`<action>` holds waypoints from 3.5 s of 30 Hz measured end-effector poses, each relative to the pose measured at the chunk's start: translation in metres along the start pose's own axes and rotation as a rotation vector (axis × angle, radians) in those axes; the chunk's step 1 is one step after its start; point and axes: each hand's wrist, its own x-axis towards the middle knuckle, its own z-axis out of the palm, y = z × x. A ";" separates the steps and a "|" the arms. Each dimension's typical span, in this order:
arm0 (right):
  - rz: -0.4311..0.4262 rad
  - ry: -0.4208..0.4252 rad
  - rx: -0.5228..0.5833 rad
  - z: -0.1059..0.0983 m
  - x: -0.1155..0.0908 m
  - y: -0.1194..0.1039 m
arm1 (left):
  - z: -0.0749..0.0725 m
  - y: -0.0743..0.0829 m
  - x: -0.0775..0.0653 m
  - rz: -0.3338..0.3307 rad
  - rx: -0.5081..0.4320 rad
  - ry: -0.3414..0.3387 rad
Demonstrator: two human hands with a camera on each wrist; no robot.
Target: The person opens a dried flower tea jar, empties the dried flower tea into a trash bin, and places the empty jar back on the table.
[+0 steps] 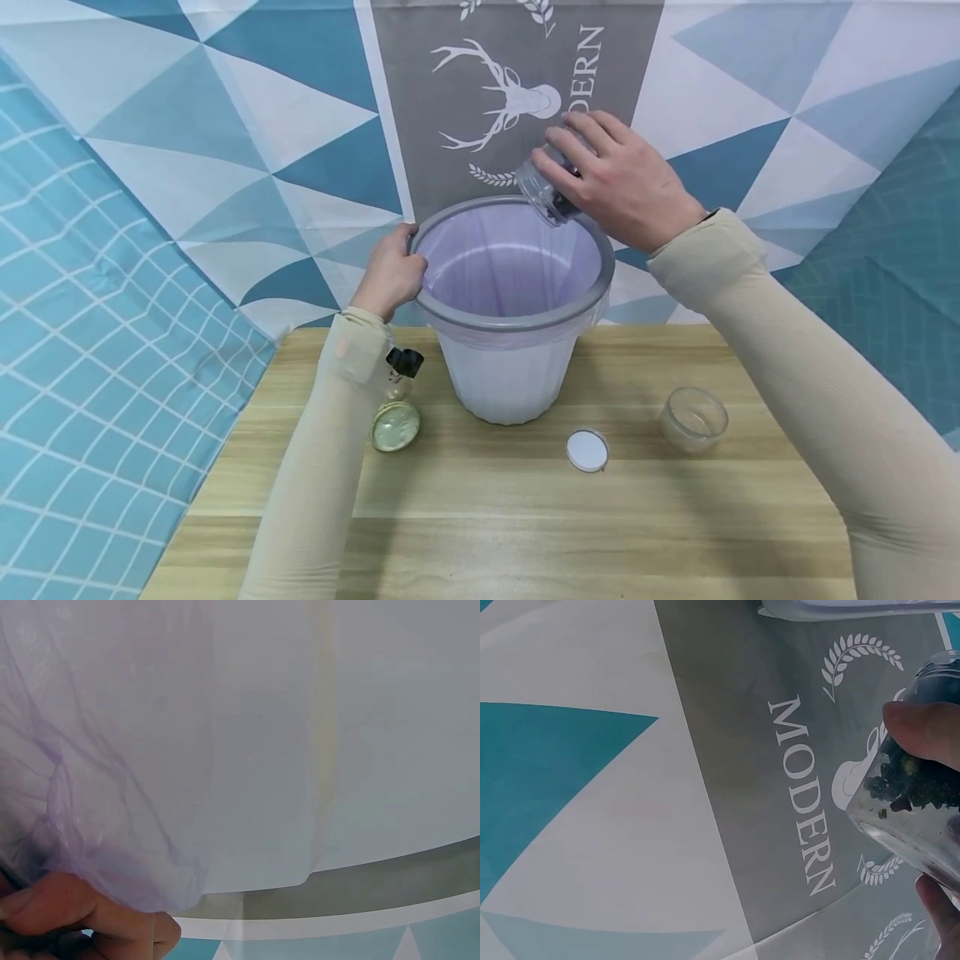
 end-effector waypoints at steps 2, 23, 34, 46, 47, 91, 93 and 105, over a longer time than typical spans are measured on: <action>-0.003 0.009 0.009 0.001 -0.002 0.000 | 0.001 0.000 0.000 0.002 0.005 0.002; 0.053 0.013 0.059 0.002 -0.002 0.000 | 0.002 -0.001 -0.001 0.004 -0.014 0.012; 0.049 0.023 0.058 0.001 0.001 0.000 | 0.001 -0.001 0.000 0.001 -0.018 0.015; -0.057 0.024 -0.013 -0.001 0.006 0.002 | 0.003 -0.002 0.002 0.001 0.001 0.036; -0.064 0.020 -0.023 -0.002 0.006 0.002 | 0.003 -0.002 0.002 0.000 0.002 0.035; 0.059 0.159 0.188 0.010 -0.013 -0.012 | 0.002 -0.004 0.001 0.001 0.010 0.025; 0.131 0.170 0.239 0.010 -0.017 -0.013 | 0.002 -0.005 0.001 0.007 0.057 0.037; 0.439 0.168 0.458 0.009 -0.046 -0.014 | 0.007 0.018 -0.014 0.308 0.360 0.330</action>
